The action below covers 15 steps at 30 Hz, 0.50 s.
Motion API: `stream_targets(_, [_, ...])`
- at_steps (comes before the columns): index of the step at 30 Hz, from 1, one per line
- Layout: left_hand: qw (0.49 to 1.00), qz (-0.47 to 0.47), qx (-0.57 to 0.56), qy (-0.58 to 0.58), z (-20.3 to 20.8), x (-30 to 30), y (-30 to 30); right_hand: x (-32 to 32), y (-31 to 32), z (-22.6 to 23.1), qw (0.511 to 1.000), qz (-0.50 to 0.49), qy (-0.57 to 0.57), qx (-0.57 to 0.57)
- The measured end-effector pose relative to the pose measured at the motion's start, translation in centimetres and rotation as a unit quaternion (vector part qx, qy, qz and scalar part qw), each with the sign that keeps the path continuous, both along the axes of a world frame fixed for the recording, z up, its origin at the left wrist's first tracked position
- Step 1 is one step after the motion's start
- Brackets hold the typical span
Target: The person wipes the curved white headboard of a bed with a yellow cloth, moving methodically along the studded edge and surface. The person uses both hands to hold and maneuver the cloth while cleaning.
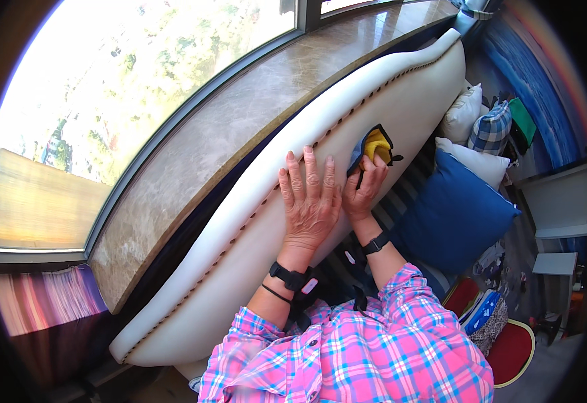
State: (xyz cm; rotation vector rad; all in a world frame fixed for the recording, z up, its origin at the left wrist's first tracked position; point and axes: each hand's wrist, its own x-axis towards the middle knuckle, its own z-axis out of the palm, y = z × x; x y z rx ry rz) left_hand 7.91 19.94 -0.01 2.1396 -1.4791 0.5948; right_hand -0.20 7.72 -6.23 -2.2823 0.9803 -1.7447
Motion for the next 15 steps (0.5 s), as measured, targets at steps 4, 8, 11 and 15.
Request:
stream_targets(4, [1.0,0.003,0.003,-0.003,0.06,-0.02,0.06,-0.04,0.11,0.14,1.0,0.003,-0.003,0.007])
stream_targets(8, [1.0,0.006,0.007,-0.004,-0.06,0.0,0.03,0.0,0.1,0.1,1.0,0.003,-0.003,0.01])
stream_targets(11, [1.0,0.009,0.004,-0.007,-0.14,0.01,-0.09,0.0,0.0,-0.01,1.0,0.006,-0.003,0.003])
stream_targets(15, [1.0,0.013,0.004,-0.008,-0.15,-0.01,-0.11,-0.09,-0.13,-0.21,1.0,0.014,-0.003,0.004])
